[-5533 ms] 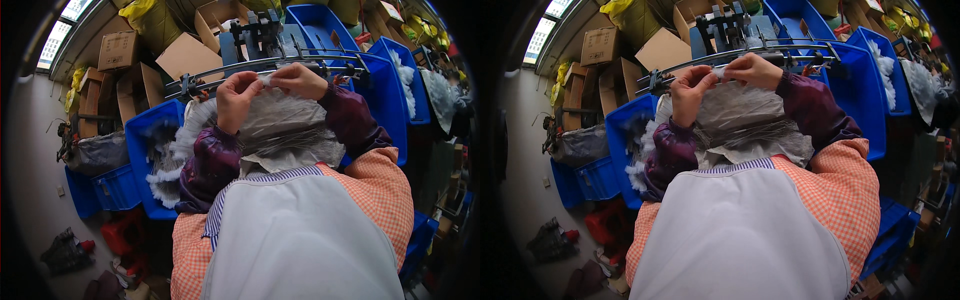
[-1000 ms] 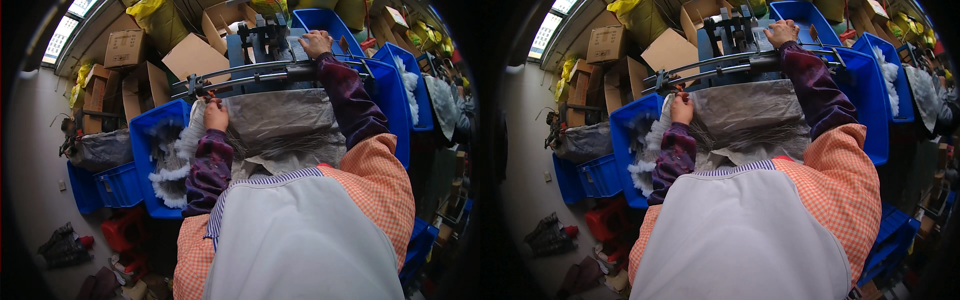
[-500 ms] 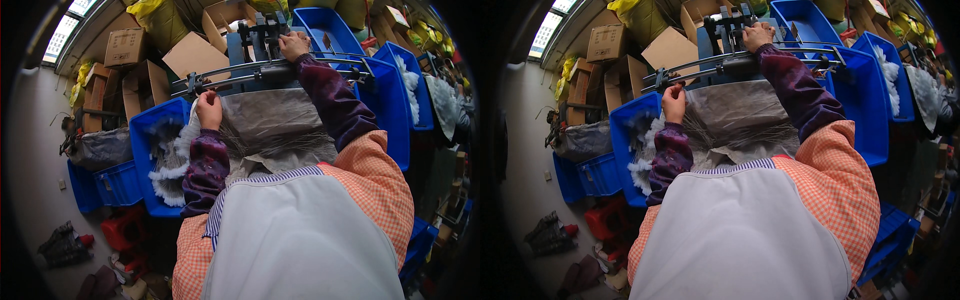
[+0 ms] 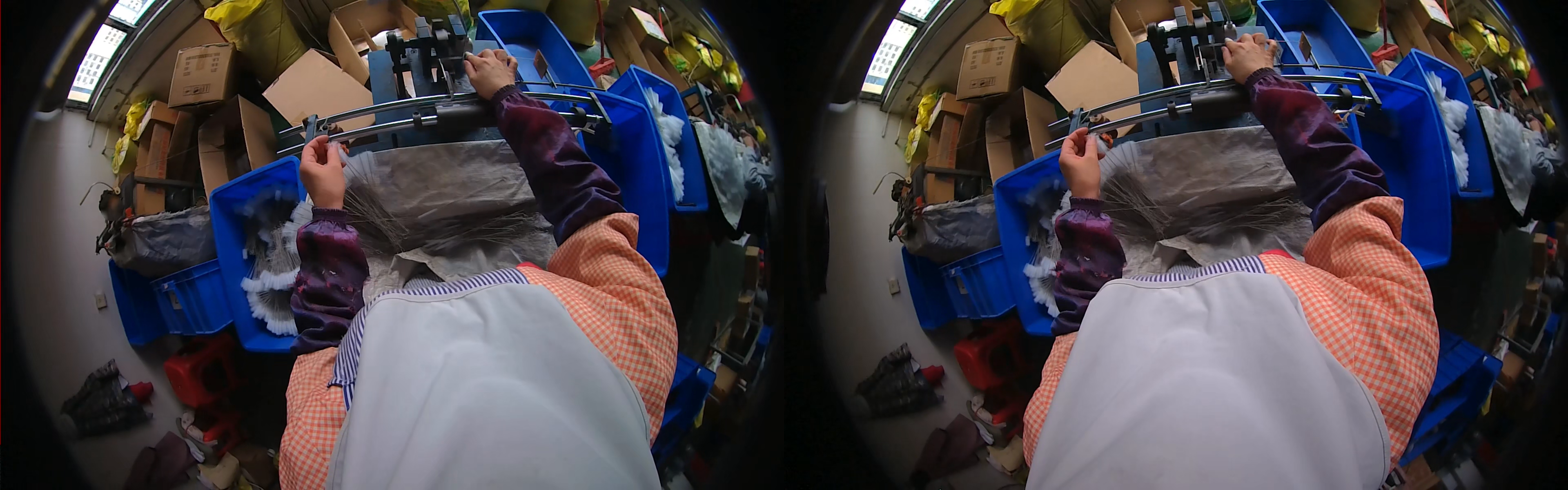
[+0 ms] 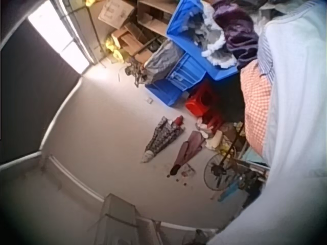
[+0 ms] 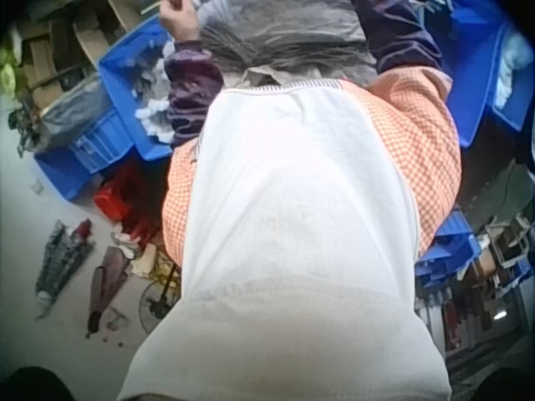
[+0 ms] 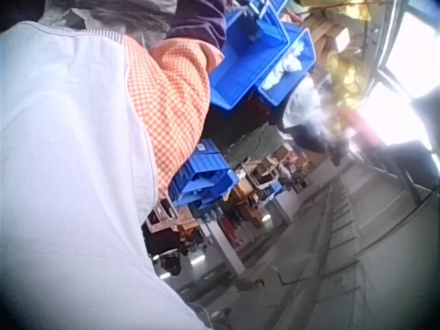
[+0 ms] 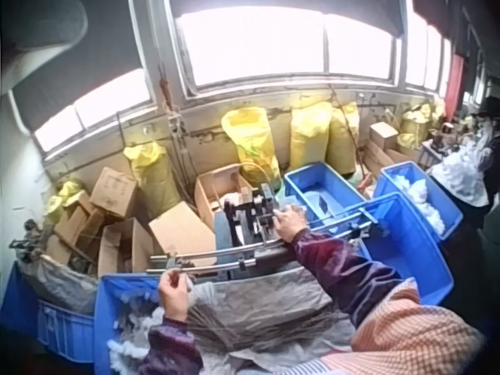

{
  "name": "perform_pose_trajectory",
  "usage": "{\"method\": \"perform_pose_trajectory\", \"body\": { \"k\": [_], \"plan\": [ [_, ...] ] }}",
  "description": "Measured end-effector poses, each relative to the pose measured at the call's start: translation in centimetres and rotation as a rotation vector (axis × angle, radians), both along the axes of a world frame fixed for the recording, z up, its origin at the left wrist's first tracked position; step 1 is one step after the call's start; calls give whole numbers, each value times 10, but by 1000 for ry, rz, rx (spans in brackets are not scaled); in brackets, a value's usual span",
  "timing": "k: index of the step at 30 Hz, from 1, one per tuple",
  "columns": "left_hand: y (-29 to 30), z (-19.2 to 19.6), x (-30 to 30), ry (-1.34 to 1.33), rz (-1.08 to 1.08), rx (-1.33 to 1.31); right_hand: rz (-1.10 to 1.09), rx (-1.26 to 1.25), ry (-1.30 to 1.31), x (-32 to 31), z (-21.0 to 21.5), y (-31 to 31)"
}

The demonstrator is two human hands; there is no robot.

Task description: The person assembles or processes small white textile components using an industrial machine.

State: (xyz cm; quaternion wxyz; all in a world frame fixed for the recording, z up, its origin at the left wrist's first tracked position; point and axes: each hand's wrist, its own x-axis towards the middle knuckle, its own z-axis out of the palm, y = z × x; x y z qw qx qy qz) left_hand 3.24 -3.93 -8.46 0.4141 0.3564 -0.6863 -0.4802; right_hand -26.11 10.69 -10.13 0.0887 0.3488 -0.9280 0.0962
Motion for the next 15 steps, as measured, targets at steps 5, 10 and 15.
{"method": "perform_pose_trajectory", "body": {
  "k": [5,10,15],
  "plan": [
    [-6,12,5,95,-31,76,-2,4,-42,-10,0,12],
    [8,52,8,165,-6,-106,23,-25,-6,-23,-1,28],
    [29,72,1,226,-138,62,84,-225,-167,-60,-4,35]
  ]
}}
